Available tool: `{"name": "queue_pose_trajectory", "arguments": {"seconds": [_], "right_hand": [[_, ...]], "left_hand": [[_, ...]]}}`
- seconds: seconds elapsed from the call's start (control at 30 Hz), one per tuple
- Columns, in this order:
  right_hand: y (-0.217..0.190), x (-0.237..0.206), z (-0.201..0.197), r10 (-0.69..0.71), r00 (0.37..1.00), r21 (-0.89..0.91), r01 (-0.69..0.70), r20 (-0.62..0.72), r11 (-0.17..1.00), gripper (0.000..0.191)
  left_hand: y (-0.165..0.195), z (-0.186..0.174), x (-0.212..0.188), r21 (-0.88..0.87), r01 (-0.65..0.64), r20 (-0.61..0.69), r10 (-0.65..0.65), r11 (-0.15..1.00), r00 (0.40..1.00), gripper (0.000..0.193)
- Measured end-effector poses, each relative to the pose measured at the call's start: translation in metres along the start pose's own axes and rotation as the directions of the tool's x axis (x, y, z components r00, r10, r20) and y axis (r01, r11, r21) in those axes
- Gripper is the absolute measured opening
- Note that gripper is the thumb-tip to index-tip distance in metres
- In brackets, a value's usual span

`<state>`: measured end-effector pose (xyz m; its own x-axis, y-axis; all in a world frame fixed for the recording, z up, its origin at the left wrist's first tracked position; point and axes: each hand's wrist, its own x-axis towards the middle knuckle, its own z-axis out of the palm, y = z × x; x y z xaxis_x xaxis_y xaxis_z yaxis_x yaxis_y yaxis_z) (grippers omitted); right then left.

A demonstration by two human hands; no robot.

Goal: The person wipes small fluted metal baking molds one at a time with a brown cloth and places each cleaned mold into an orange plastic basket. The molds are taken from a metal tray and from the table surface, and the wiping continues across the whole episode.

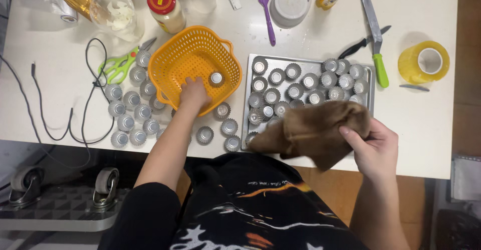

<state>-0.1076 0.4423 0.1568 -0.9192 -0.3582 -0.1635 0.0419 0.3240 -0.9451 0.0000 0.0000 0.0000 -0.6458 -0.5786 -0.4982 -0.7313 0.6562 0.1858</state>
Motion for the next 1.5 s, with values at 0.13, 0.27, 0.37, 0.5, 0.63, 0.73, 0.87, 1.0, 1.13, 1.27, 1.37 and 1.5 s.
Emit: {"name": "queue_pose_trajectory", "arguments": {"seconds": [0.13,0.27,0.37,0.5,0.63,0.73,0.87,1.0,1.13,1.27,1.37,1.5], "right_hand": [[-0.031,-0.008,0.011,-0.333,0.943,0.069,0.333,-0.015,0.940,0.033],[-0.045,0.003,0.023,-0.394,0.918,0.386,0.383,-0.053,0.839,0.027],[-0.043,0.006,0.023,-0.242,0.967,0.627,0.233,-0.073,0.743,0.024],[-0.034,0.008,0.013,-0.139,0.987,0.718,0.150,-0.075,0.680,0.022],[-0.026,0.018,0.019,-0.047,0.998,0.867,-0.016,0.046,0.499,0.030],[-0.026,0.014,0.035,-0.117,0.986,0.777,-0.017,0.116,0.629,0.032],[-0.029,0.018,0.077,-0.567,0.804,0.009,0.575,0.180,0.818,0.023],[-0.026,0.023,0.128,-0.500,0.838,-0.234,0.542,0.218,0.807,0.022],[-0.029,0.020,0.146,-0.510,0.772,-0.461,0.636,0.380,0.619,0.028],[-0.033,0.021,0.150,-0.266,0.831,-0.556,0.531,0.488,0.640,0.028],[-0.036,0.030,0.147,-0.281,0.758,-0.458,0.599,0.588,0.657,0.027],[-0.043,0.032,0.158,-0.307,0.769,-0.581,0.630,0.561,0.515,0.035]], "left_hand": [[0.008,-0.004,-0.011,0.133,-0.067,-0.052,0.074,0.989,0.996,0.069],[0.009,-0.014,-0.015,0.141,-0.082,-0.076,0.094,0.987,0.993,0.071],[0.002,-0.021,-0.007,-0.127,-0.051,-0.143,0.033,0.991,0.989,0.069],[-0.018,-0.018,0.005,-0.445,-0.046,-0.271,-0.086,0.894,0.959,0.047],[-0.011,-0.014,0.011,-0.778,-0.006,-0.238,-0.285,0.629,0.929,0.026],[0.008,-0.014,-0.001,-0.988,-0.099,-0.130,-0.284,0.122,0.950,0.030],[0.082,-0.009,-0.069,-0.943,-0.039,-0.068,0.076,-0.331,0.995,0.032],[0.133,-0.003,-0.126,-0.807,0.259,0.101,0.309,-0.530,0.946,0.020],[0.145,0.006,-0.130,-0.725,0.295,0.069,0.360,-0.622,0.930,0.027],[0.147,0.020,-0.120,-0.816,0.163,0.010,0.268,-0.554,0.963,0.030],[0.147,0.025,-0.118,-0.822,0.162,0.059,0.202,-0.545,0.978,0.030],[0.147,0.022,-0.117,-0.823,0.124,0.034,0.169,-0.555,0.985,0.031]]}}
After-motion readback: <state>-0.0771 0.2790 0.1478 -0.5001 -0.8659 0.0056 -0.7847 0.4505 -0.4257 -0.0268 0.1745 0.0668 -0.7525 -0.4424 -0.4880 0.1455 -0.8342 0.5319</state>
